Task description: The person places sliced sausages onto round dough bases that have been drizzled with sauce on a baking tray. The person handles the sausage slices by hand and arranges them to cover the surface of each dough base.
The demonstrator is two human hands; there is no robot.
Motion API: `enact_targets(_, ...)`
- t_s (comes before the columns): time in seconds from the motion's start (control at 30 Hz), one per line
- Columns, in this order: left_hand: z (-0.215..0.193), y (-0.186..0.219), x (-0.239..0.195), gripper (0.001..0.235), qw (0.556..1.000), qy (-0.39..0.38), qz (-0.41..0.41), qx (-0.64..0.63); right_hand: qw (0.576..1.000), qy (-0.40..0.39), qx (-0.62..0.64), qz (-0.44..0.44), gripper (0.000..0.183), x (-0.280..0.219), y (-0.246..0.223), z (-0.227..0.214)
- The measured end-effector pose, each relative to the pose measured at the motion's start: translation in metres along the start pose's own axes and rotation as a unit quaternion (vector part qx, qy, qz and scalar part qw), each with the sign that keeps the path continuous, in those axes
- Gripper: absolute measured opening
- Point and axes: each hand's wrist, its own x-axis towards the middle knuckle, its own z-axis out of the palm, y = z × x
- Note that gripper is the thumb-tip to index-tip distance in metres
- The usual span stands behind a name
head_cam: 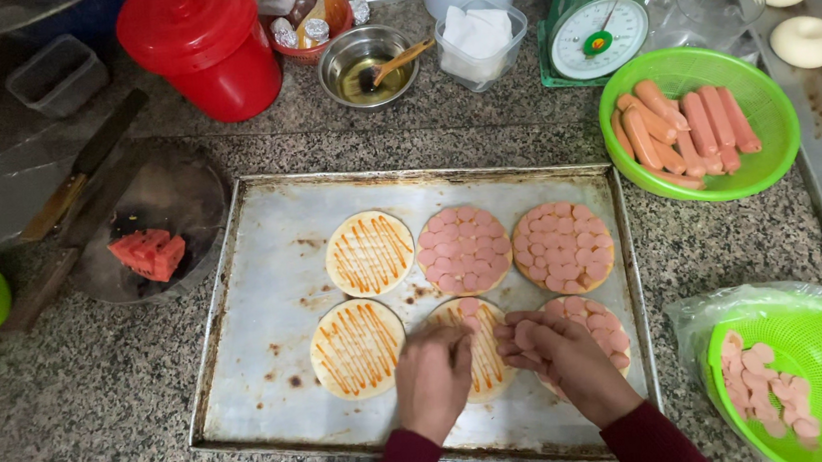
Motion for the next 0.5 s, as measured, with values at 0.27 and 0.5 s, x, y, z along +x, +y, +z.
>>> enact_targets(0.27,0.013,0.003,-0.002,0.013,0.996,0.012,0.043,0.08,0.997,-0.025,-0.06,-0.034,0.039,0.011,0.02,-0.02)
enact_targets(0.5,0.024,-0.004,-0.002,0.019,0.986,0.072,0.057,0.141,0.996,-0.004,-0.073,-0.042,0.024,0.013,0.026,-0.022)
